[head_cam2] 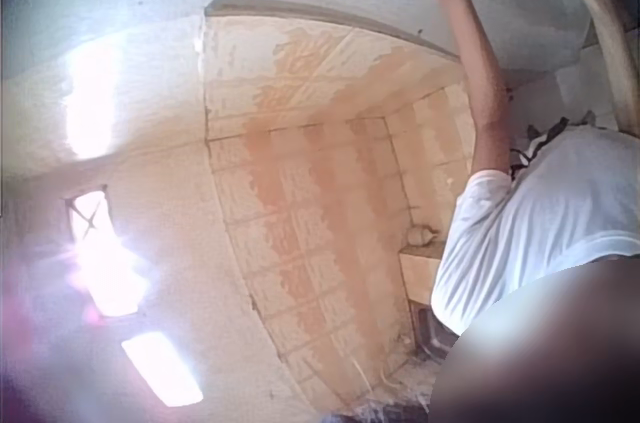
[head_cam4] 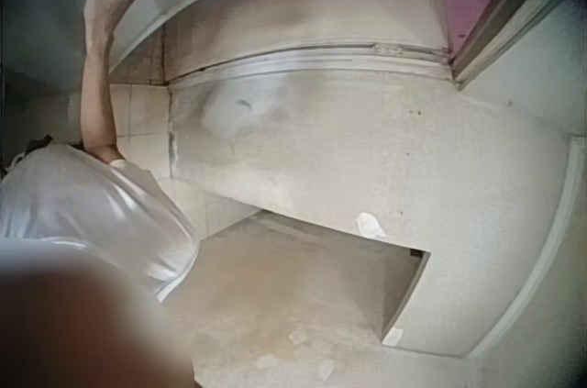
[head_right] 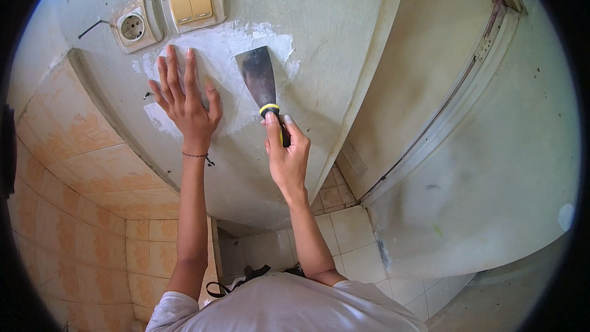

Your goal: The person patches a hole in a wall with wall filler using a putty knife.

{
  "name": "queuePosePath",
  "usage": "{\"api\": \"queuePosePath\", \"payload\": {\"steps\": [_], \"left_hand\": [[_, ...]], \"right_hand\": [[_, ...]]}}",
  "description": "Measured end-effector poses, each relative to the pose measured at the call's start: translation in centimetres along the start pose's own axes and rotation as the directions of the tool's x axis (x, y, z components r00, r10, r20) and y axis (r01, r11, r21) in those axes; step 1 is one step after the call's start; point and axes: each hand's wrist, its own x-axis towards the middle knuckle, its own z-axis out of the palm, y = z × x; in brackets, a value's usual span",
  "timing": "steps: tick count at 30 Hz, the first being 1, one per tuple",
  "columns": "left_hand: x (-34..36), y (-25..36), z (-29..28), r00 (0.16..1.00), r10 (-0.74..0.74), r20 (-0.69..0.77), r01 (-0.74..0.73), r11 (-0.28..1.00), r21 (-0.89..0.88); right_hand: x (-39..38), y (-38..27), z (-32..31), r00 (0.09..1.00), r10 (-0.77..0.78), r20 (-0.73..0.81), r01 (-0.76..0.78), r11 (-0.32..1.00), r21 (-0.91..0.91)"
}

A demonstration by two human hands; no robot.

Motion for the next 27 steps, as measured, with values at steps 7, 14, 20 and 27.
{"api": "queuePosePath", "payload": {"steps": [7, 14, 20, 27], "left_hand": [[-0.15, -0.02, 0.11, 1.0, 0.001, -0.002, -0.001, 1.0, 0.01], [-0.27, -0.01, 0.1, 1.0, -0.001, -0.001, 0.002, 1.0, 0.005], [0.0, 0.01, 0.0, 1.0, 0.007, -0.004, -0.007, 1.0, 0.011], [-0.17, 0.0, 0.1, 1.0, 0.001, 0.002, -0.001, 1.0, 0.012]], "right_hand": [[-0.58, 0.42, 0.03, 1.0, -0.003, -0.016, 0.004, 0.999, 0.045], [-0.43, 0.9, 0.04, 0.999, -0.042, -0.024, 0.042, 0.999, 0.028], [-0.03, 0.17, 0.11, 1.0, -0.004, 0.002, 0.004, 1.0, 0.014], [-0.31, 0.82, 0.0, 1.0, -0.008, -0.011, 0.008, 1.0, 0.028]]}}
